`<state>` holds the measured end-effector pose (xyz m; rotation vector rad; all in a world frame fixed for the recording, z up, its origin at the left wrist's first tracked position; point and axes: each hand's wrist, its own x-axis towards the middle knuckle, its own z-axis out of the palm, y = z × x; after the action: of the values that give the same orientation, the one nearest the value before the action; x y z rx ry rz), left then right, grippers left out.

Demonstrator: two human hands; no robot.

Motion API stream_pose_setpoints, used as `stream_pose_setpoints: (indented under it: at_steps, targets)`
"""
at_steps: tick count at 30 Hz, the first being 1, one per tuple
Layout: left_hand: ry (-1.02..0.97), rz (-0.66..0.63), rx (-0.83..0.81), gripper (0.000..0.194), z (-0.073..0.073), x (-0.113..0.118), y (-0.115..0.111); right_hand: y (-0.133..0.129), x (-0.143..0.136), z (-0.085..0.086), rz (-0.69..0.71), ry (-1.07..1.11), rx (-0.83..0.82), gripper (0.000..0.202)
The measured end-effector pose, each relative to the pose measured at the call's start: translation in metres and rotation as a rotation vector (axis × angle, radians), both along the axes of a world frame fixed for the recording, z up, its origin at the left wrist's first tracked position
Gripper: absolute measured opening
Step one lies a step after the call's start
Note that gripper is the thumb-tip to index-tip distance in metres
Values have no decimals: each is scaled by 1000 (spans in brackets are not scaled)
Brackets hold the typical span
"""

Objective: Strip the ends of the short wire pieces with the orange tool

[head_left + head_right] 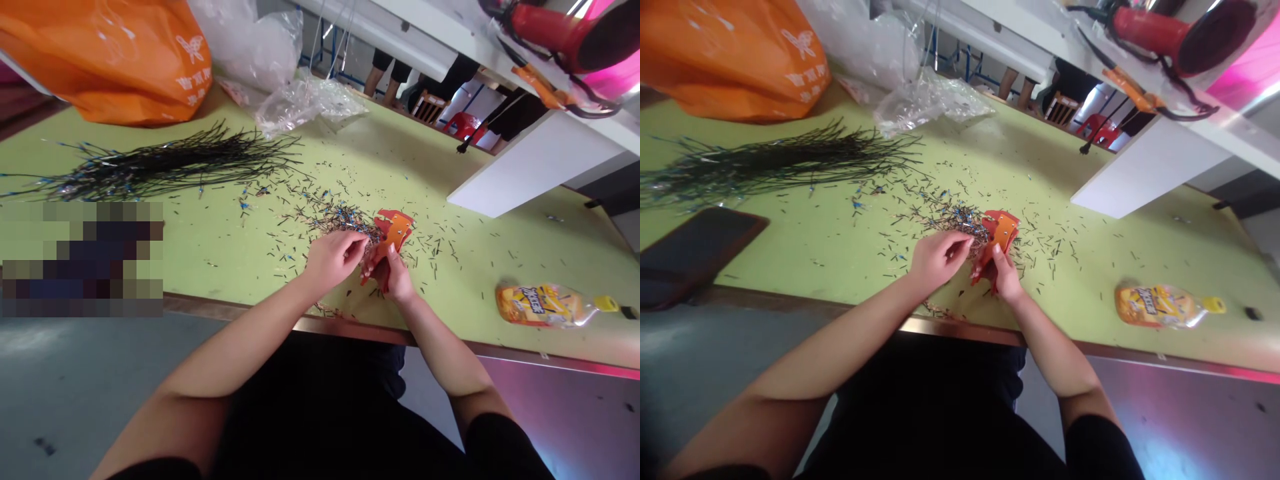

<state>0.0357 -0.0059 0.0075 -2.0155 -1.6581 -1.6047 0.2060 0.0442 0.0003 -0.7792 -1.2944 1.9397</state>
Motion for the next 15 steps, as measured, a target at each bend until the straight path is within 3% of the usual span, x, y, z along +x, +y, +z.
stream_pose_setpoints:
  at_steps: [3, 7, 15]
  targets:
    - [-134, -8, -91, 18, 0, -5, 2, 8, 12, 5, 174, 43, -81, 62]
    - [-265, -1, -67, 24, 0, -8, 5, 14, 26, 7, 416, 36, -183, 65]
    - [-213, -16, -94, 20, -5, -9, 7, 11, 26, 7, 473, 5, -229, 64]
